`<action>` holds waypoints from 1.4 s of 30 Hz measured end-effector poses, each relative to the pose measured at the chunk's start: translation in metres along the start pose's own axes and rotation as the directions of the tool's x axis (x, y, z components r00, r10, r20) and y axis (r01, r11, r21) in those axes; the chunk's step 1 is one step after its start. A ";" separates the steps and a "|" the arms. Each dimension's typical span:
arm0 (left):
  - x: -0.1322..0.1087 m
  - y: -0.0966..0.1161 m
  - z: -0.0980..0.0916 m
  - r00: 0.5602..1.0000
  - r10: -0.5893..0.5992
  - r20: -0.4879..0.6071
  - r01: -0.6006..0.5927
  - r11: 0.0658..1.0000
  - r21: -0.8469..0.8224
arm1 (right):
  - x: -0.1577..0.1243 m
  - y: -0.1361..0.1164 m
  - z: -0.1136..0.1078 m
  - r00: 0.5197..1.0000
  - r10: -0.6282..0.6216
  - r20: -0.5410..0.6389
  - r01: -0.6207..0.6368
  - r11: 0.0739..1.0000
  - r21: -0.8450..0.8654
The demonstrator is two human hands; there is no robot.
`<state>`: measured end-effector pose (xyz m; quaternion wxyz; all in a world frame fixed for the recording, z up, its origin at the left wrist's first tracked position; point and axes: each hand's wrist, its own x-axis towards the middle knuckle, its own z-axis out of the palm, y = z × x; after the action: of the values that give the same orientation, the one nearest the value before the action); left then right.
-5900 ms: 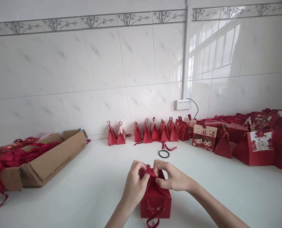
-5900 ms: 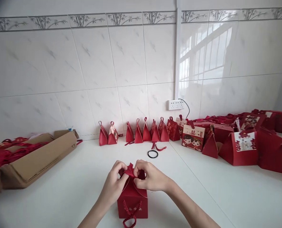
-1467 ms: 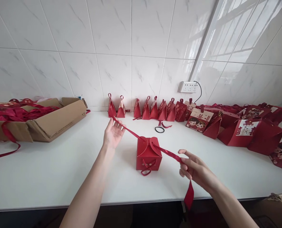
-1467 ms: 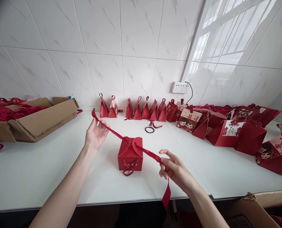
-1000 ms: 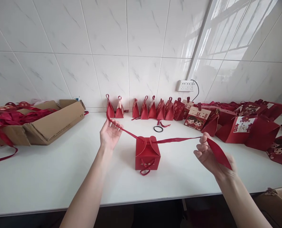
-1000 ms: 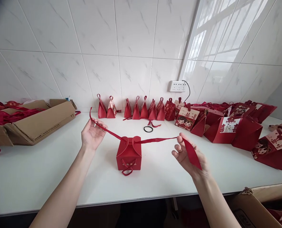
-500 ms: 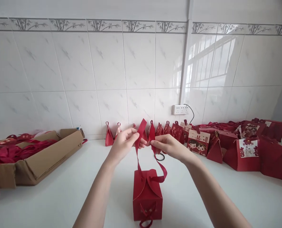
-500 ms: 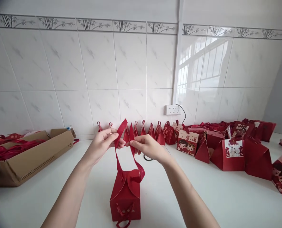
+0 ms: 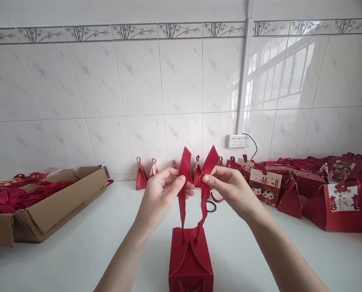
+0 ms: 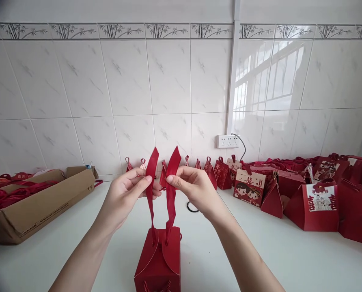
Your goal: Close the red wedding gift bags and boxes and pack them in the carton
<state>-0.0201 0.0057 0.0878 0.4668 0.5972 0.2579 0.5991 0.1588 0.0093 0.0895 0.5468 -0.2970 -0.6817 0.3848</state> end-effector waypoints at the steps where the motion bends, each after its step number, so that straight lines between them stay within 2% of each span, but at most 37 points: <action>1: -0.001 0.000 0.001 1.000 0.007 -0.005 -0.007 1.000 0.002 | 0.000 -0.001 0.002 1.000 -0.003 -0.006 0.004 0.999 0.034; 7: -0.008 0.004 0.008 0.994 0.110 0.002 -0.109 0.982 0.153 | -0.001 -0.002 0.015 1.000 0.000 0.030 -0.007 0.970 0.241; 16: -0.010 0.008 0.006 0.969 0.218 -0.113 -0.209 0.974 0.093 | -0.004 -0.003 0.016 0.998 -0.056 -0.029 0.059 0.991 0.120; 19: -0.009 0.007 0.005 0.975 0.200 -0.100 -0.189 0.976 0.107 | -0.004 -0.003 0.016 0.999 -0.050 -0.008 0.051 0.996 0.075; 24: -0.009 0.010 0.006 0.989 0.137 -0.055 -0.124 0.974 0.190 | -0.003 -0.003 0.021 0.998 -0.058 -0.032 0.062 0.989 0.132; 28: -0.012 0.014 0.008 0.982 0.167 -0.093 -0.125 0.930 0.345 | 0.002 -0.005 0.024 0.998 -0.047 -0.038 0.053 0.985 0.162; 33: -0.010 0.010 0.006 0.969 0.206 -0.138 -0.112 0.861 0.497 | 0.010 -0.003 0.026 0.998 -0.051 0.023 0.046 0.979 0.197; 36: -0.008 0.007 0.004 0.971 0.212 -0.113 -0.133 0.866 0.482 | 0.011 0.000 0.027 0.997 -0.061 0.055 0.050 0.983 0.175; 42: -0.014 0.014 0.008 0.975 0.220 0.007 -0.205 0.892 0.403 | 0.003 -0.006 0.029 0.994 -0.106 0.034 0.099 0.981 0.166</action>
<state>-0.0178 -0.0146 0.0947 0.2610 0.6931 0.3175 0.5923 0.1299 0.0026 0.0929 0.5738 -0.2073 -0.6736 0.4171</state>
